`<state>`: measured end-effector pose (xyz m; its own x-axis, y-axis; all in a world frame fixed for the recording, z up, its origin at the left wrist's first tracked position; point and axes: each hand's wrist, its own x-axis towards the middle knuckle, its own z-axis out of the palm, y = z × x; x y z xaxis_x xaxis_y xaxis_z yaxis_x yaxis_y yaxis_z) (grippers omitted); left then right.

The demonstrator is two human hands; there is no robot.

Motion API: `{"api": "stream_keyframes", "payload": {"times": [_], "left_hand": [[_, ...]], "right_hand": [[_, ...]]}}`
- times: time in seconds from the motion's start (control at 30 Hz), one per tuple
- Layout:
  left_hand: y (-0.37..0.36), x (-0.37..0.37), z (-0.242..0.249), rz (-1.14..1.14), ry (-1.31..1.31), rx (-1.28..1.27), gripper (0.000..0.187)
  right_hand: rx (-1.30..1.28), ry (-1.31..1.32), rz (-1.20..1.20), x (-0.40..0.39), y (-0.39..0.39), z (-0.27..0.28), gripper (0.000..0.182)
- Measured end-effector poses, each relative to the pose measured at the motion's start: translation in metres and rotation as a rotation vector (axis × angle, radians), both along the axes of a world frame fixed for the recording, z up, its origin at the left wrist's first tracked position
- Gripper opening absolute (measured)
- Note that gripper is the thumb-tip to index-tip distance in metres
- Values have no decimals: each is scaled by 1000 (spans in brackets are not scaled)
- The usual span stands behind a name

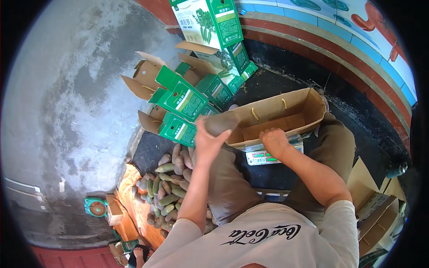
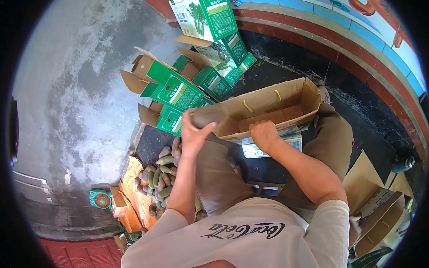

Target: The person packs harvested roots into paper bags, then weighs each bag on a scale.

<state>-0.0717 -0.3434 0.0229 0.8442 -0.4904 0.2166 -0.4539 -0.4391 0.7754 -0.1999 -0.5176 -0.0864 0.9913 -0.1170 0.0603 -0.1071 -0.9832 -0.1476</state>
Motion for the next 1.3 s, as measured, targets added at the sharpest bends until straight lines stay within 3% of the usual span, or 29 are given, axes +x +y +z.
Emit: {"api": "stream_keyframes", "payload": {"times": [0.13,0.27,0.37,0.47,0.57,0.77,0.9,1.07,1.3], "left_hand": [[-48,-18,-6,-72,33,248,73],[-68,-16,-43,-158,-15,280,76],[-69,-9,-65,-104,628,-119,67],[-54,-9,-45,-142,337,-229,59],[-26,-5,-12,-116,219,-379,51],[71,46,-33,241,65,-445,36],[140,61,-114,258,4,-14,31],[174,26,-204,289,277,526,25],[193,-25,-291,111,554,847,27]], "right_hand": [[25,19,11,-2,1,5,11],[0,66,39,-3,0,10,12],[5,69,19,-2,1,9,12],[-9,28,-6,-1,3,7,10],[-18,8,-4,0,5,6,8],[-52,19,-4,3,3,4,8],[-49,-7,-15,4,2,1,8],[-64,-7,-7,4,3,1,8],[-7,-18,-16,6,2,4,9]]}}
